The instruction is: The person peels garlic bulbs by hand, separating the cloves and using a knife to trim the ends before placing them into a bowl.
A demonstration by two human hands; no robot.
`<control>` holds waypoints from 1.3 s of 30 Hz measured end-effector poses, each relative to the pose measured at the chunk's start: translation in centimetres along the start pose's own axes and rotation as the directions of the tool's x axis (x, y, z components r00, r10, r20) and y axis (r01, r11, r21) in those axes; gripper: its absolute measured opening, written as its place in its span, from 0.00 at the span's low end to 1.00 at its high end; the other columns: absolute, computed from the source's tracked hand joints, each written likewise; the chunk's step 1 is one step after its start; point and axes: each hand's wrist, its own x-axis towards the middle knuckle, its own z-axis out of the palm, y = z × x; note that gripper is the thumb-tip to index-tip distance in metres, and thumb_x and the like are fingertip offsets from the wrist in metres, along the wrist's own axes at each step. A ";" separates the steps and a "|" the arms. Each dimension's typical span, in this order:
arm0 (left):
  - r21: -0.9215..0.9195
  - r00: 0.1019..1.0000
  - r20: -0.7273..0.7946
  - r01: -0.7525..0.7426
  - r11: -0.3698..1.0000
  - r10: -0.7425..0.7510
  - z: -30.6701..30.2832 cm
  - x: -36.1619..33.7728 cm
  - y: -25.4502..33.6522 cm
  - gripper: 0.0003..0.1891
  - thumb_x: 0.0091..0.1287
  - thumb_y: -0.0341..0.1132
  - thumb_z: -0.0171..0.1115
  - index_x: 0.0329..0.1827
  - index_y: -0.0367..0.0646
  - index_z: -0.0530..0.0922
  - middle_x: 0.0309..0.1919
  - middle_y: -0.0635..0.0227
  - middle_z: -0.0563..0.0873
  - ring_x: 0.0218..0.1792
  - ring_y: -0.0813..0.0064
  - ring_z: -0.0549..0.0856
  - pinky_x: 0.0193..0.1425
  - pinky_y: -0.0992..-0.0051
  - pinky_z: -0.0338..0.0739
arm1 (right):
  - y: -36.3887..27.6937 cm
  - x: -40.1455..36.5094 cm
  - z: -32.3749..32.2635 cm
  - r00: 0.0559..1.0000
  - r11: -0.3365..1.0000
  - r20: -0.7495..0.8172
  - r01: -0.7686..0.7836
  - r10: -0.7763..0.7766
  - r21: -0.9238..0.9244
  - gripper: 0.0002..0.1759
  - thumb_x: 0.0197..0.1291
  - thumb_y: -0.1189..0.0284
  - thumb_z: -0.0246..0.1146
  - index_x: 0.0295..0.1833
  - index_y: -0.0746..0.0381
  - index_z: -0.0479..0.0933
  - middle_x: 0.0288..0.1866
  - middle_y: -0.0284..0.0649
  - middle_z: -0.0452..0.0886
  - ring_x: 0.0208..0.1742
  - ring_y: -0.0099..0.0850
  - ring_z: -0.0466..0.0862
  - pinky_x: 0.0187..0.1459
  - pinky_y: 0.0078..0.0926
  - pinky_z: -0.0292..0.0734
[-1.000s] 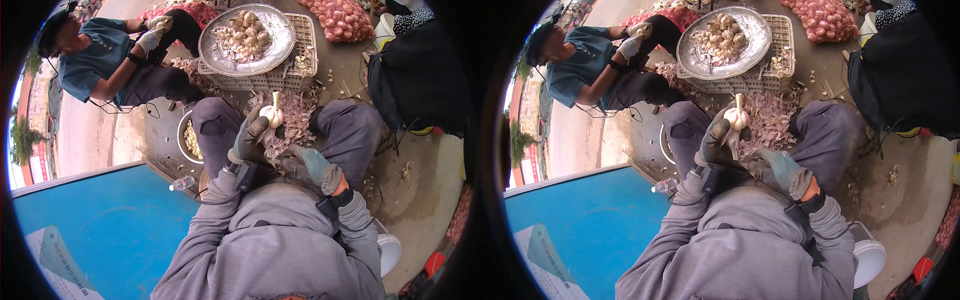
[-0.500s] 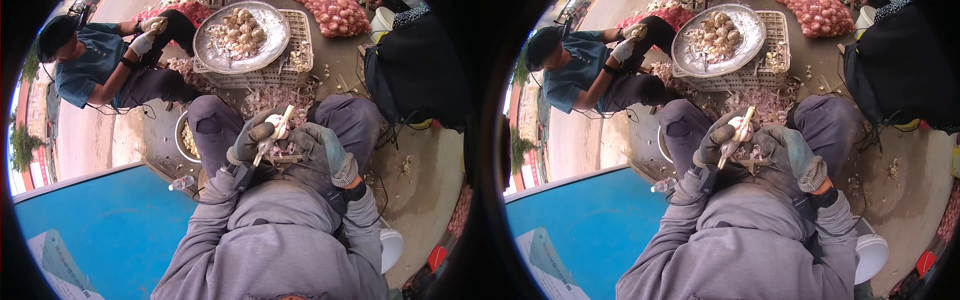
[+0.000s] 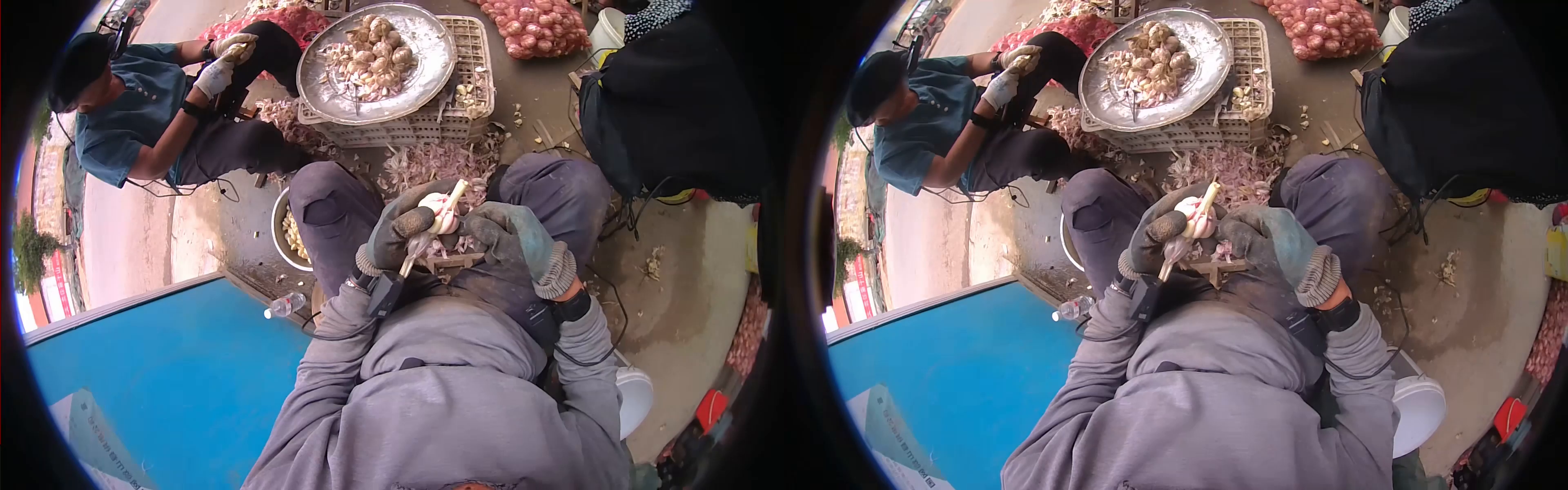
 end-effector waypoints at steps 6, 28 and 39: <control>-0.045 0.985 -0.169 0.019 0.999 -0.026 -0.8 -0.1 -1.6 0.35 0.70 0.43 0.67 0.72 0.25 0.68 0.46 0.60 0.84 0.41 0.73 0.85 0.47 0.76 0.83 | 2.0 1.3 -0.8 0.927 0.909 0.151 0.369 -0.344 -0.194 0.15 0.72 0.64 0.64 0.44 0.68 0.79 0.31 0.36 0.80 0.33 0.25 0.77 0.37 0.28 0.74; 0.249 0.972 -0.174 -0.112 0.962 0.158 0.4 0.7 -1.6 0.23 0.76 0.41 0.61 0.66 0.31 0.77 0.47 0.61 0.87 0.45 0.73 0.84 0.52 0.72 0.79 | 4.7 1.1 3.0 0.928 0.699 -0.005 0.276 -0.371 -0.660 0.22 0.68 0.53 0.65 0.37 0.62 0.86 0.31 0.53 0.85 0.32 0.51 0.85 0.36 0.45 0.78; -0.015 0.984 -0.135 -0.120 0.993 0.117 -0.3 0.4 0.0 0.34 0.72 0.45 0.66 0.75 0.35 0.68 0.56 0.61 0.82 0.52 0.70 0.85 0.56 0.68 0.84 | 3.8 0.2 3.9 0.986 0.882 0.076 0.164 -0.146 -0.442 0.22 0.70 0.54 0.67 0.51 0.64 0.82 0.33 0.52 0.84 0.33 0.48 0.86 0.38 0.43 0.78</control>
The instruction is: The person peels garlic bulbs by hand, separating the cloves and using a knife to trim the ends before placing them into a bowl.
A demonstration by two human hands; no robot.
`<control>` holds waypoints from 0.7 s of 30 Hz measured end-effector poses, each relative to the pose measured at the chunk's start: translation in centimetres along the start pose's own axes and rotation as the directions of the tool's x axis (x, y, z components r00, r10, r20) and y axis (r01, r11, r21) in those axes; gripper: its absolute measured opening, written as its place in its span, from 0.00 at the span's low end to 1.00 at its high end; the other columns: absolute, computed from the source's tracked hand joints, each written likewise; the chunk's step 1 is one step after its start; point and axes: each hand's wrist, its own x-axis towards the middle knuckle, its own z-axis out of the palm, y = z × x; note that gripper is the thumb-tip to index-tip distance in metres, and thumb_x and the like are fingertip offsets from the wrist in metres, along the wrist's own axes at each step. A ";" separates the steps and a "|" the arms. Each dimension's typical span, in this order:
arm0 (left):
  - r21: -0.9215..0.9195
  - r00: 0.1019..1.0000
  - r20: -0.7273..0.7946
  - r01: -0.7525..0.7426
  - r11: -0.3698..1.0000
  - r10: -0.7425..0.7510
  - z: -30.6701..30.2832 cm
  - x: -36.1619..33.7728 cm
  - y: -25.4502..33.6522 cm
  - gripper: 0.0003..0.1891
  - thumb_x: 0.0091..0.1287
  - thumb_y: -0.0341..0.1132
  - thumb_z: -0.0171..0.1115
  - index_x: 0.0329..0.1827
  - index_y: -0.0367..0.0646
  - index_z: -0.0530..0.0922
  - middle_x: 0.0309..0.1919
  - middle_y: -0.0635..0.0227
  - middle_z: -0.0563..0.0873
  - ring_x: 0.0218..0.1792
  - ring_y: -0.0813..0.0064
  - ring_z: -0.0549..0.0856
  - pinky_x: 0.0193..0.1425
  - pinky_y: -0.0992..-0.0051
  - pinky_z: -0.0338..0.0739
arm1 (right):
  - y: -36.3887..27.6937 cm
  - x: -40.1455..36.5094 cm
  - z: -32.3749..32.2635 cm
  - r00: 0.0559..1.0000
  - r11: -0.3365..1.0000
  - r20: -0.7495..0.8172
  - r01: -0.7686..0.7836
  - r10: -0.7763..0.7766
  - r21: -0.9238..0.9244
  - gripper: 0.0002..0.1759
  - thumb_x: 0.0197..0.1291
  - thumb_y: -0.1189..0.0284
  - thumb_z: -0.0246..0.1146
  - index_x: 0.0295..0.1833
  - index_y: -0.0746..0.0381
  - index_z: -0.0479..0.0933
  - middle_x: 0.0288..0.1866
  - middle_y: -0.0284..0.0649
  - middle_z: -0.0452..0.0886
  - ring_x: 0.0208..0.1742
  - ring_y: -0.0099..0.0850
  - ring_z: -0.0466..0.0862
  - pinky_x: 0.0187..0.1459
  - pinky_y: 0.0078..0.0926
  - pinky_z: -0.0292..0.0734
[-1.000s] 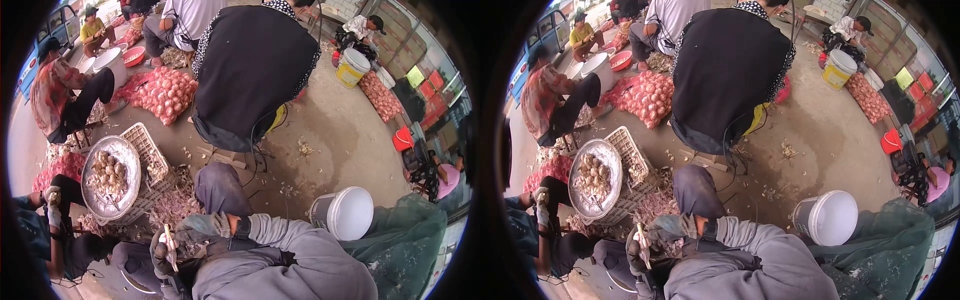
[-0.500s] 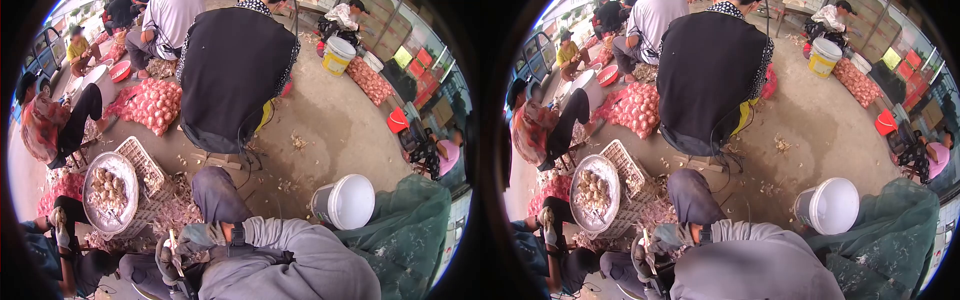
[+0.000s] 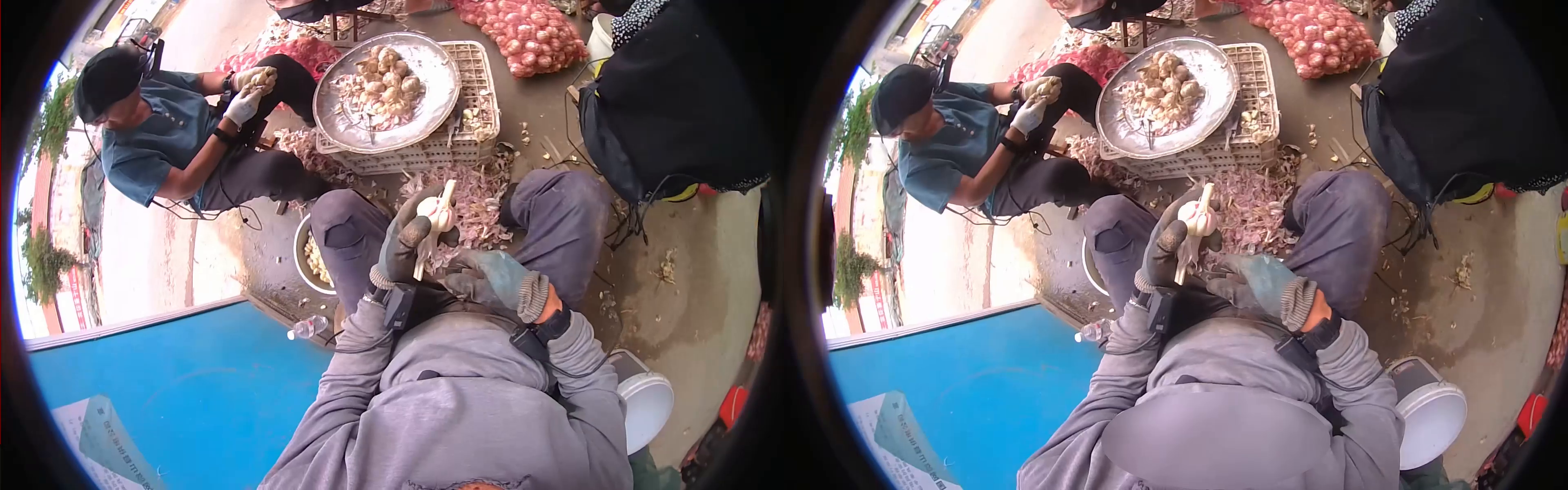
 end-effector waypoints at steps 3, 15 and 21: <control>0.018 0.999 0.030 0.032 0.999 -0.032 0.3 -0.1 1.2 0.38 0.68 0.45 0.72 0.78 0.39 0.66 0.56 0.57 0.82 0.48 0.69 0.86 0.51 0.68 0.85 | 3.2 -1.3 -1.3 0.999 0.984 0.034 -0.035 0.030 0.175 0.24 0.74 0.55 0.64 0.57 0.66 0.78 0.39 0.39 0.86 0.35 0.28 0.84 0.36 0.29 0.78; -0.068 0.979 0.154 0.148 0.987 -0.137 1.3 -0.5 -0.4 0.33 0.74 0.43 0.63 0.76 0.33 0.66 0.54 0.54 0.83 0.40 0.68 0.87 0.45 0.69 0.85 | -0.9 -0.3 -3.5 0.982 0.892 -0.043 -0.146 0.181 0.429 0.23 0.77 0.56 0.61 0.53 0.67 0.83 0.35 0.30 0.80 0.35 0.18 0.76 0.38 0.21 0.76; -0.095 0.984 0.113 0.147 0.985 -0.137 1.8 -0.6 -0.5 0.33 0.75 0.44 0.62 0.76 0.32 0.66 0.55 0.54 0.84 0.40 0.68 0.88 0.42 0.71 0.85 | -0.1 -0.5 -3.4 0.987 0.885 -0.051 -0.113 0.152 0.451 0.23 0.77 0.55 0.60 0.51 0.67 0.83 0.33 0.31 0.80 0.35 0.18 0.76 0.37 0.22 0.76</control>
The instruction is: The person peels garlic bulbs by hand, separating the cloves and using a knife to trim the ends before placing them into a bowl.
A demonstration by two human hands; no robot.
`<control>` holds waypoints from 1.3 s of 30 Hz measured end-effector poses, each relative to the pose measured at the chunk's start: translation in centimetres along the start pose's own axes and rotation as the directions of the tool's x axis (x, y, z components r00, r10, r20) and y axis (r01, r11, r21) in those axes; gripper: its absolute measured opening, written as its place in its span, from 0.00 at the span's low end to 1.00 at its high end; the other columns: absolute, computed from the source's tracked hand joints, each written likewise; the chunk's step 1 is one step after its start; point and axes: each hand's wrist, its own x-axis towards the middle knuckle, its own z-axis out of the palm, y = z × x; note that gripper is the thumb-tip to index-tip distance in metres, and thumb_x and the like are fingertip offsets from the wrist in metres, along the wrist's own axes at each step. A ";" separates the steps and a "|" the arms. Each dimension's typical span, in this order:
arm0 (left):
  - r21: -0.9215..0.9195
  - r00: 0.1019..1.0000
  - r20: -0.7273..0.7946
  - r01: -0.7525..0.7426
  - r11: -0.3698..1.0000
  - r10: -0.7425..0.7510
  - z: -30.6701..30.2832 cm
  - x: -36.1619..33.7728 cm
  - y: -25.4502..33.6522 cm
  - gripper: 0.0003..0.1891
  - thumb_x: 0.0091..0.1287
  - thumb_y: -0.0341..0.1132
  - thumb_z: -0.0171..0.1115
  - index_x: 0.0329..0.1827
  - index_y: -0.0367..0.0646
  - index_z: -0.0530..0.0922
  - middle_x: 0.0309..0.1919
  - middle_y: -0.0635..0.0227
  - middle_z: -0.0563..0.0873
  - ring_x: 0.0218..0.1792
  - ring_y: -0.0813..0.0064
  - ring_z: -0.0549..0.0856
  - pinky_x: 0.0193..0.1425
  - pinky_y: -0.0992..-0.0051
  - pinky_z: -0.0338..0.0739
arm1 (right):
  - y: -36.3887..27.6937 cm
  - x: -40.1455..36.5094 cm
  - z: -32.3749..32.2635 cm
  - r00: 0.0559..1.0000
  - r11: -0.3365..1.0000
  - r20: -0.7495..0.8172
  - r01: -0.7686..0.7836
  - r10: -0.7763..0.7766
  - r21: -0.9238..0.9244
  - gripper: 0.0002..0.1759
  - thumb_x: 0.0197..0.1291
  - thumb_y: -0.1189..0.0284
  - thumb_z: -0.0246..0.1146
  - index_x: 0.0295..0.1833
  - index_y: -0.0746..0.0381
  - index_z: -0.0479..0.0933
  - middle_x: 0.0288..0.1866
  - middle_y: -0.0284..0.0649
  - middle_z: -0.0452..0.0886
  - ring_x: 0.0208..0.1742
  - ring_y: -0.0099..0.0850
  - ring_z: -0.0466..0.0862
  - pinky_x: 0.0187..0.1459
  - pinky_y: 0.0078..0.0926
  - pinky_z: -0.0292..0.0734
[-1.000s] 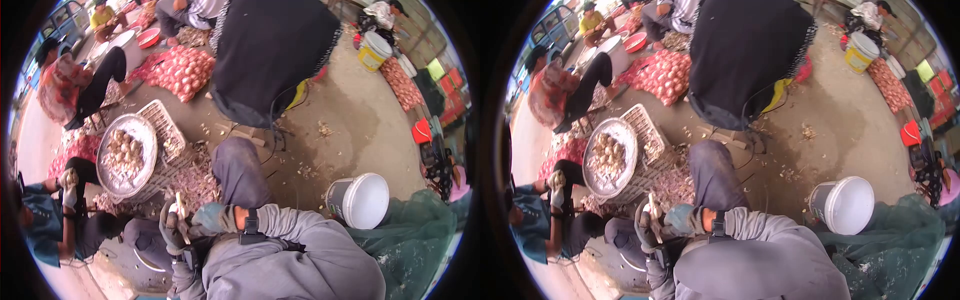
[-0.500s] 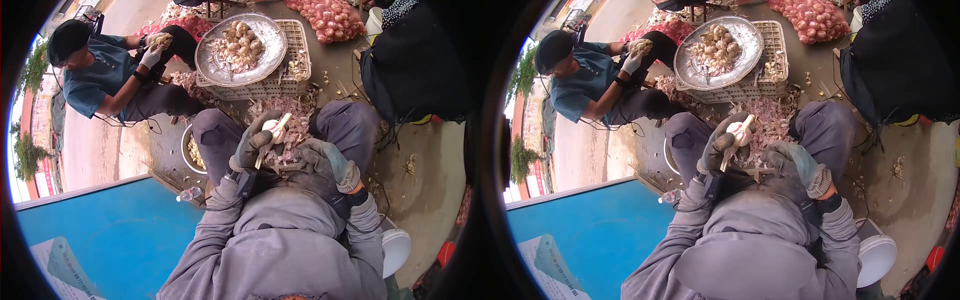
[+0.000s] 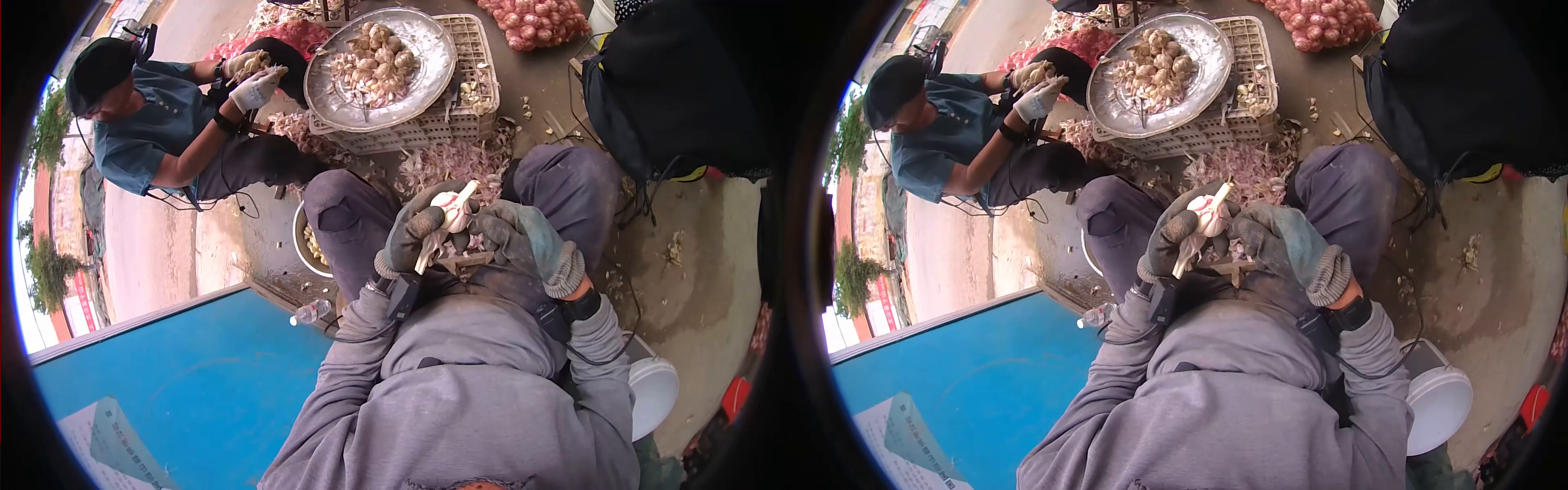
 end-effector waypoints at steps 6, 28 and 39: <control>-0.013 1.000 0.004 0.023 1.000 -0.022 -0.5 0.1 -0.3 0.33 0.75 0.45 0.62 0.76 0.31 0.66 0.52 0.54 0.85 0.37 0.70 0.88 0.42 0.72 0.85 | -0.5 0.0 -0.1 0.999 0.999 0.015 0.046 -0.046 -0.020 0.22 0.77 0.56 0.60 0.50 0.68 0.82 0.33 0.30 0.81 0.35 0.18 0.76 0.37 0.21 0.77; 0.248 0.983 0.009 0.177 0.953 -0.185 -0.8 -0.4 0.9 0.28 0.77 0.39 0.62 0.74 0.29 0.71 0.57 0.60 0.85 0.53 0.76 0.84 0.58 0.74 0.81 | -0.5 0.7 0.3 0.974 0.977 0.084 -0.213 0.211 0.015 0.22 0.73 0.56 0.66 0.43 0.67 0.86 0.30 0.29 0.85 0.28 0.16 0.78 0.30 0.18 0.75; 0.201 0.978 -0.208 0.062 0.978 -0.019 -1.5 0.3 -1.0 0.28 0.75 0.36 0.64 0.73 0.29 0.71 0.53 0.56 0.86 0.46 0.69 0.89 0.48 0.73 0.86 | 0.3 0.7 2.9 0.975 0.685 0.038 0.180 -0.217 -0.706 0.17 0.70 0.59 0.67 0.37 0.62 0.85 0.29 0.52 0.83 0.33 0.53 0.84 0.35 0.43 0.77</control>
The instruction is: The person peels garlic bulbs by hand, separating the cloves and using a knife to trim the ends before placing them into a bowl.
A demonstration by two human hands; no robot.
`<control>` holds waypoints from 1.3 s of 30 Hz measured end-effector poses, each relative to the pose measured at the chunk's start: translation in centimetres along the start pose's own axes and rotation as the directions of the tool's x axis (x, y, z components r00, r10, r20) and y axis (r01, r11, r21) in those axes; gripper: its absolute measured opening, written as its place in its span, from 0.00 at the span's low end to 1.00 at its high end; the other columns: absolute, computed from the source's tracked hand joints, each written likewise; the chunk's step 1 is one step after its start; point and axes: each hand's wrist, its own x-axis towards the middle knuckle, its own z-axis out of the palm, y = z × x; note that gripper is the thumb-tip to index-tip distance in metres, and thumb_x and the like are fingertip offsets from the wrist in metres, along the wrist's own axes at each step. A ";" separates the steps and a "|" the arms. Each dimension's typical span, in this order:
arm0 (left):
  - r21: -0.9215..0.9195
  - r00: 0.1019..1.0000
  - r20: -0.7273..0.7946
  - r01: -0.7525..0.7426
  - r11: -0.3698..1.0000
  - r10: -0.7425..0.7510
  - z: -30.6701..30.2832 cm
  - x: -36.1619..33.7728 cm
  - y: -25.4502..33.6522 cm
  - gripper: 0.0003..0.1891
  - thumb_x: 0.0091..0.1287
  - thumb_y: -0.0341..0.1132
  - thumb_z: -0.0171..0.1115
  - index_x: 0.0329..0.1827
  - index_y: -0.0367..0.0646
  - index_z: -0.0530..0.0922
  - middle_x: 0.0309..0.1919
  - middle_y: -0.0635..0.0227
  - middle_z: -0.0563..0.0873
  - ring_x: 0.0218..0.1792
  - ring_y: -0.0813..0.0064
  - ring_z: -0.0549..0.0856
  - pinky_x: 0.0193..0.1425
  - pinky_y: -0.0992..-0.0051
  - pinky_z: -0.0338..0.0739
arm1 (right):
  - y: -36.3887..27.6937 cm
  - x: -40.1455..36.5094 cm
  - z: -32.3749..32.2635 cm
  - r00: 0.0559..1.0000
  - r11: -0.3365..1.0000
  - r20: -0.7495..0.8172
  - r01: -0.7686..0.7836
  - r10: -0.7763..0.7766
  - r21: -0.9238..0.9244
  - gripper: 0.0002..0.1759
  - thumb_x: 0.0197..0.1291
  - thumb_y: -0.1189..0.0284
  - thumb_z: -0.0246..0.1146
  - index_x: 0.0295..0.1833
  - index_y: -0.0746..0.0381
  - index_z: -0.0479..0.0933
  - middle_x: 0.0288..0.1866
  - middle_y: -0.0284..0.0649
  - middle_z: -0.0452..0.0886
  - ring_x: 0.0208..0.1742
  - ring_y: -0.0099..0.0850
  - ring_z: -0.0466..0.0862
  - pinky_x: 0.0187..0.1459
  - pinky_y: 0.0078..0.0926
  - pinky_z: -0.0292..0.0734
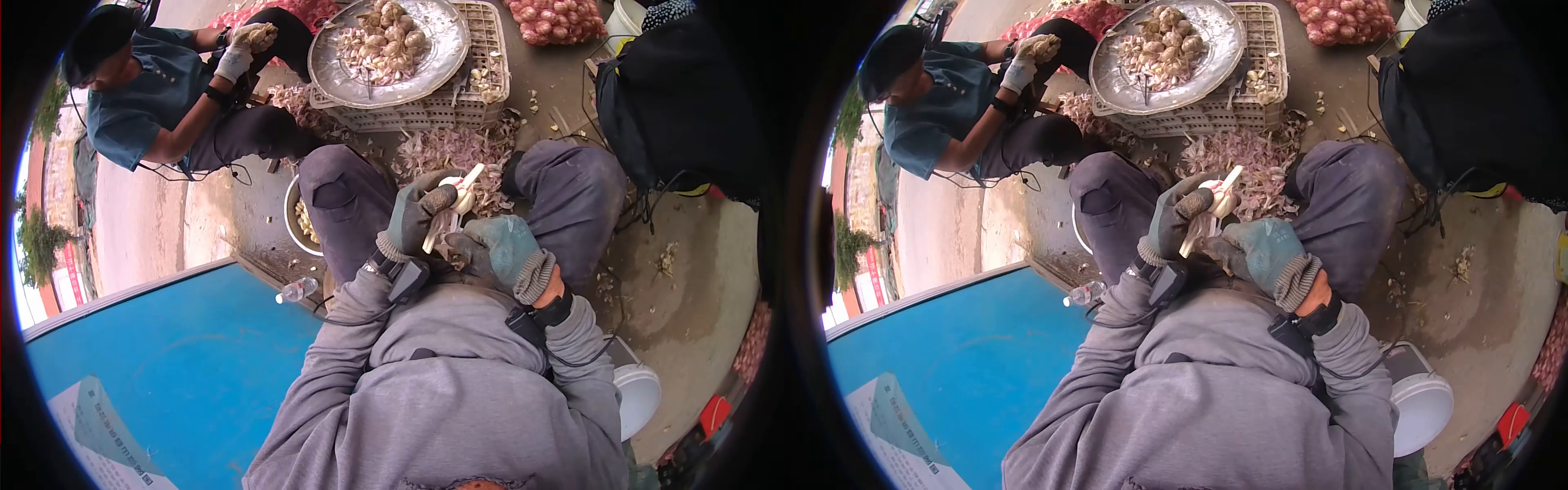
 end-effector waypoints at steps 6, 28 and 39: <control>-0.118 1.000 0.005 -0.013 0.993 0.013 -1.2 0.1 -0.4 0.27 0.76 0.41 0.64 0.70 0.30 0.72 0.53 0.56 0.85 0.48 0.68 0.88 0.52 0.68 0.85 | 0.0 0.1 1.1 0.999 0.987 0.054 -0.013 0.005 0.160 0.16 0.69 0.58 0.67 0.41 0.62 0.86 0.31 0.53 0.83 0.36 0.54 0.85 0.38 0.43 0.79; -0.250 0.961 0.273 0.104 0.963 -0.032 -0.5 -0.2 1.4 0.40 0.68 0.44 0.71 0.77 0.30 0.64 0.59 0.47 0.79 0.52 0.63 0.85 0.50 0.65 0.86 | 0.4 -0.7 -2.8 0.976 0.657 0.126 -0.215 0.180 0.723 0.21 0.77 0.55 0.61 0.51 0.65 0.82 0.33 0.29 0.81 0.31 0.16 0.78 0.33 0.15 0.74; -0.264 0.977 0.210 0.098 0.960 -0.042 0.0 -0.6 1.4 0.36 0.71 0.43 0.67 0.75 0.30 0.66 0.59 0.52 0.82 0.52 0.66 0.86 0.53 0.67 0.85 | 1.3 -0.2 -3.2 0.968 0.780 0.181 -0.248 0.175 0.574 0.21 0.78 0.56 0.59 0.51 0.65 0.82 0.29 0.28 0.80 0.29 0.16 0.77 0.30 0.18 0.74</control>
